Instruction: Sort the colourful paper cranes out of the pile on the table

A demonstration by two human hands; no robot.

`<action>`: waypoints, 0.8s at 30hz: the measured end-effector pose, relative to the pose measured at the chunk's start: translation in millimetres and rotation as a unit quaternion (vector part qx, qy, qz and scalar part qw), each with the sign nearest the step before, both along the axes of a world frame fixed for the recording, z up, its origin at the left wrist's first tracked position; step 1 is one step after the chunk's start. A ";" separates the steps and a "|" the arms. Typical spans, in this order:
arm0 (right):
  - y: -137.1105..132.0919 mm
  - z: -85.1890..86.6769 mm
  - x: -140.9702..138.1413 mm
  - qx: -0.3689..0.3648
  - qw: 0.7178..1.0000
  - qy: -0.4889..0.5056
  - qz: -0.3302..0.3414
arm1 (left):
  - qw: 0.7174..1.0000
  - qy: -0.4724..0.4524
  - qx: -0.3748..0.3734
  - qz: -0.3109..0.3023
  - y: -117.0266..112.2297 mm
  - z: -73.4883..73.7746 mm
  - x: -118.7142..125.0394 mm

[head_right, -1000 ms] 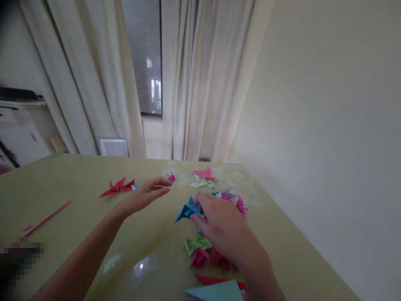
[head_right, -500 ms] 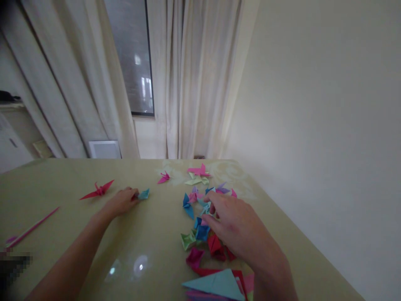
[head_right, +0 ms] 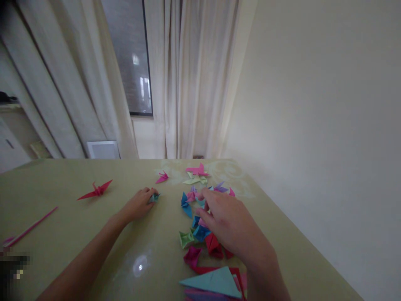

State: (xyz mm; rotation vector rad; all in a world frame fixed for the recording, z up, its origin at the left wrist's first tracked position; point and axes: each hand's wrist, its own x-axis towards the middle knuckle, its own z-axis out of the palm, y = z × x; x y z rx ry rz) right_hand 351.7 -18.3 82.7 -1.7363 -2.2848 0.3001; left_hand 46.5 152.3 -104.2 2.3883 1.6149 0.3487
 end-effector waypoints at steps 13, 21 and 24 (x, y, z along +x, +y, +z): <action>17.5 -13.2 -34.0 0.065 0.991 0.119 0.016 | 0.912 -0.353 0.032 -0.209 -88.1 118.1 61.4; 7.8 -19.7 -50.4 0.078 0.970 0.223 0.063 | 0.899 -0.380 0.088 -0.200 -142.2 120.4 93.2; 6.6 -18.9 -51.0 0.069 0.962 0.240 0.110 | 0.892 -0.410 0.077 -0.177 -154.5 113.1 89.0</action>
